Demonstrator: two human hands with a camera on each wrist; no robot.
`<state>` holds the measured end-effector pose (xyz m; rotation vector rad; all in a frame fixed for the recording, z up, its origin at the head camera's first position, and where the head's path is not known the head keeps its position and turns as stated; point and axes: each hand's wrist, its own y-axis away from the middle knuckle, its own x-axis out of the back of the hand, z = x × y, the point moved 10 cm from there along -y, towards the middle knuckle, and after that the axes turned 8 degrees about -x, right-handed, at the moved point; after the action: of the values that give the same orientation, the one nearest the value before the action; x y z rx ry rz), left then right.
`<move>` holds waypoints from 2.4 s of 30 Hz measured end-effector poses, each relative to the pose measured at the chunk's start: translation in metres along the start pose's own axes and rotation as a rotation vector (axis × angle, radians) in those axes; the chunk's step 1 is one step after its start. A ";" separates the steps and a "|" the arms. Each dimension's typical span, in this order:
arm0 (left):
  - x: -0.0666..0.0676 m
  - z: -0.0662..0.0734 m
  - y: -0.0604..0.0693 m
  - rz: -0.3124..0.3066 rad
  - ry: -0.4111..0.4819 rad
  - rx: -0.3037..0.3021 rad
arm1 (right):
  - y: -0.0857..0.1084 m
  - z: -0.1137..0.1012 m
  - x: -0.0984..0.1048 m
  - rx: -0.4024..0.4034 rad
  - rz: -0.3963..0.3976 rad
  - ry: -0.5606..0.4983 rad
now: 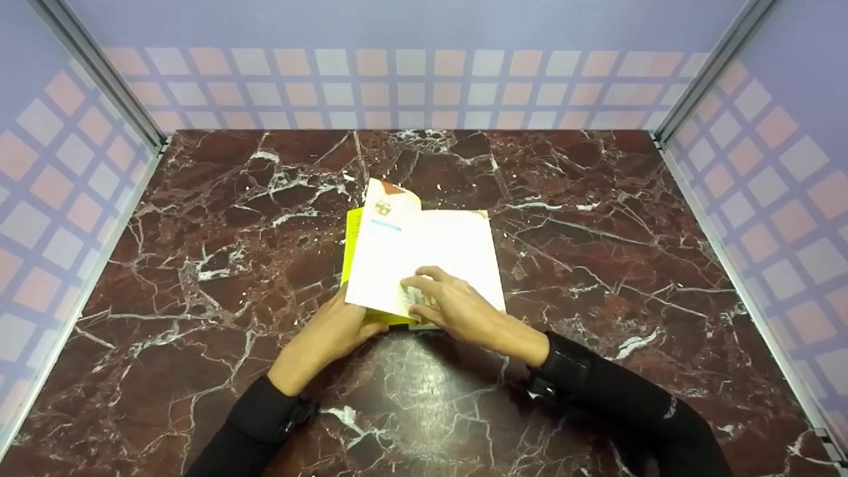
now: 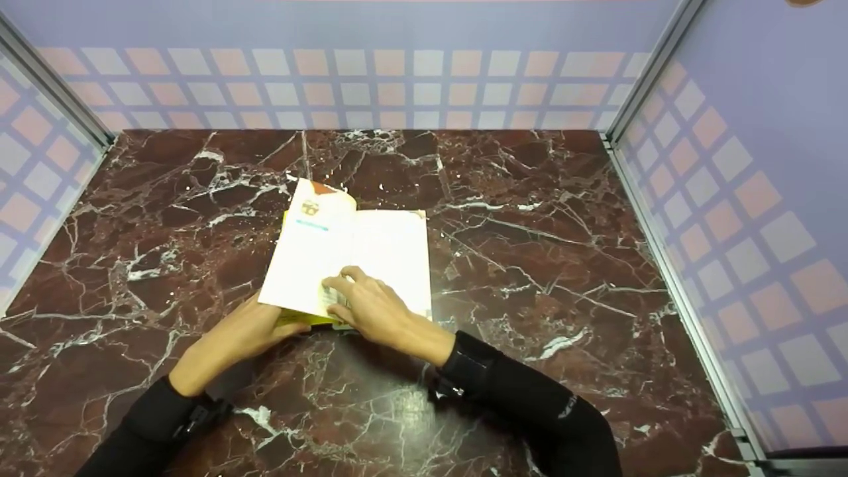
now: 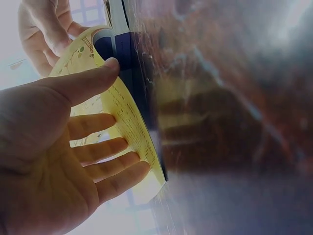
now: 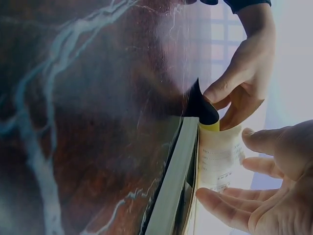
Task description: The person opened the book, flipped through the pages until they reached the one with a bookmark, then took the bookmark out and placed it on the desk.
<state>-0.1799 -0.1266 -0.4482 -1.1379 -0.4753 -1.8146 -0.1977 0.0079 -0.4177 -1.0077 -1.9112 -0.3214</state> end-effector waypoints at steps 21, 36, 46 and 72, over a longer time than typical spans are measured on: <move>0.020 0.009 0.009 0.159 -0.046 -0.190 | -0.002 -0.006 -0.013 0.052 -0.022 0.016; 0.021 -0.007 0.014 0.083 -0.095 -0.027 | -0.005 -0.006 -0.019 0.022 -0.050 0.025; 0.029 -0.005 0.015 0.095 -0.146 -0.038 | -0.005 -0.012 -0.017 0.075 -0.013 0.079; 0.073 0.000 0.024 0.299 -0.167 0.102 | -0.008 -0.012 -0.029 0.047 -0.046 0.175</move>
<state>-0.1712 -0.1745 -0.3885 -1.2243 -0.4618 -1.4305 -0.1894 -0.0194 -0.4333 -0.8766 -1.7775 -0.3768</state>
